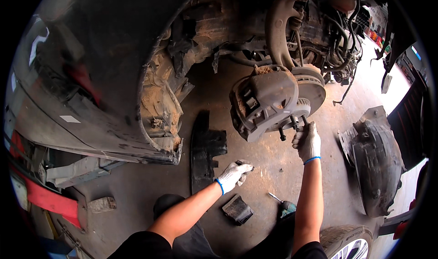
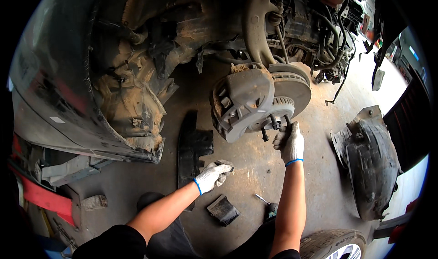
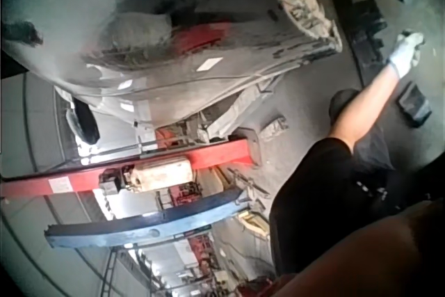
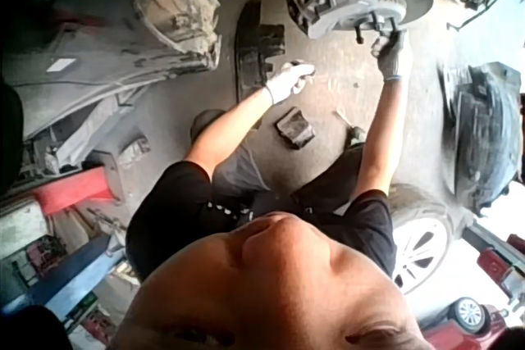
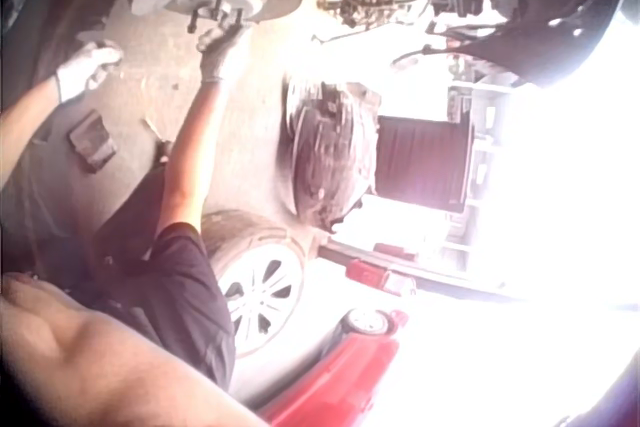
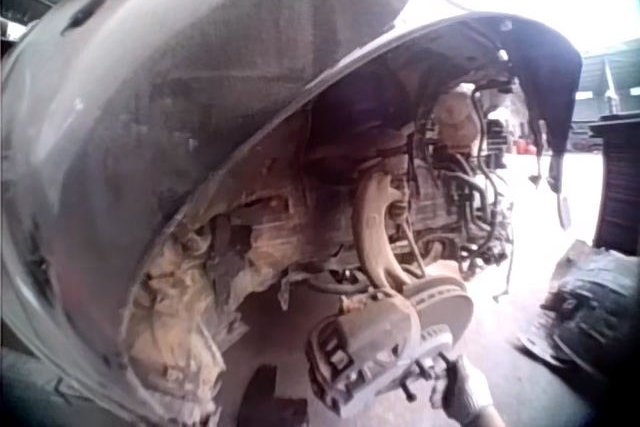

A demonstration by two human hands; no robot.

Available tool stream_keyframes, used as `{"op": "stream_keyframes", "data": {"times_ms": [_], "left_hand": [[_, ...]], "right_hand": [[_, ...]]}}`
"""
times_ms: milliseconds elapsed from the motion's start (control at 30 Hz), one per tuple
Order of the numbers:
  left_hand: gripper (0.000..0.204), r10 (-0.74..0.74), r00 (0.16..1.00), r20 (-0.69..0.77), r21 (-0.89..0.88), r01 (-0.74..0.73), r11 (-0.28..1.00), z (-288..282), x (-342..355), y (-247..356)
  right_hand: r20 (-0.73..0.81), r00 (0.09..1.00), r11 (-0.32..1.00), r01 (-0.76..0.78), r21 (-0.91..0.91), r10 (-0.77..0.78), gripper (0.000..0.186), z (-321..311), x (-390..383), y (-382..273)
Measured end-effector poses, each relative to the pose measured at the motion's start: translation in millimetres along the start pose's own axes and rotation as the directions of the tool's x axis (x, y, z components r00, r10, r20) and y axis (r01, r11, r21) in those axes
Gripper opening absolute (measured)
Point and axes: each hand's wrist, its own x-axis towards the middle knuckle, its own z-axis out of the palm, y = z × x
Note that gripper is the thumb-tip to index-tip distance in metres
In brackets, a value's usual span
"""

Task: The person works on the front suspension of a car, removing a plastic splash shield and manipulating bolts on the brake caliper and wheel hub. They use a power tool to remove fasteners and handle various suspension components.

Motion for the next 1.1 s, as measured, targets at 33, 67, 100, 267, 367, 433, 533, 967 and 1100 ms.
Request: {"op": "stream_keyframes", "data": {"times_ms": [33,67,100,267,367,433,533,967,1100], "left_hand": [[0.01,0.003,1.0,-0.002,0.004,-0.003,1.0,-0.9,0.4,-0.6],[0.01,0.006,1.0,-0.005,0.008,-0.006,1.0,0.0,1.3,-1.2],[0.01,0.009,1.0,-0.005,0.008,-0.009,1.0,1.0,2.3,-1.0],[0.011,-0.003,1.0,0.005,0.004,0.003,1.0,0.2,3.7,-2.6],[0.012,-0.011,1.0,0.016,-0.002,0.012,1.0,1.4,3.8,-3.2],[0.012,-0.018,1.0,0.021,0.004,0.018,1.0,5.5,3.5,-1.9],[0.012,-0.026,1.0,0.009,0.026,0.026,0.999,4.7,1.8,-2.2],[0.014,-0.025,0.999,0.03,0.024,0.024,0.999,4.9,6.1,-7.7],[0.015,-0.043,0.998,0.041,0.024,0.042,0.999,4.3,2.4,-7.1]], "right_hand": [[-0.038,0.999,0.999,0.022,-0.041,-0.023,0.046,2.7,-0.5,-0.9],[-0.072,0.992,0.991,0.096,-0.098,-0.103,0.048,4.0,1.7,2.2],[-0.107,0.977,0.973,0.164,-0.161,-0.183,0.05,4.8,3.5,5.4],[-0.065,0.994,0.992,0.081,-0.101,-0.088,0.049,-2.6,1.3,8.6],[-0.111,0.975,0.968,0.172,-0.181,-0.194,0.049,3.5,1.0,6.5],[-0.098,0.943,0.923,0.283,-0.262,-0.317,0.05,-1.5,5.8,9.8],[-0.06,0.975,0.933,0.187,-0.306,-0.215,0.051,-6.3,0.0,4.4],[-0.096,0.939,0.89,0.277,-0.362,-0.331,0.05,8.2,-1.6,9.6],[-0.149,0.966,0.919,0.144,-0.367,-0.211,0.055,14.9,-13.0,8.0]]}}
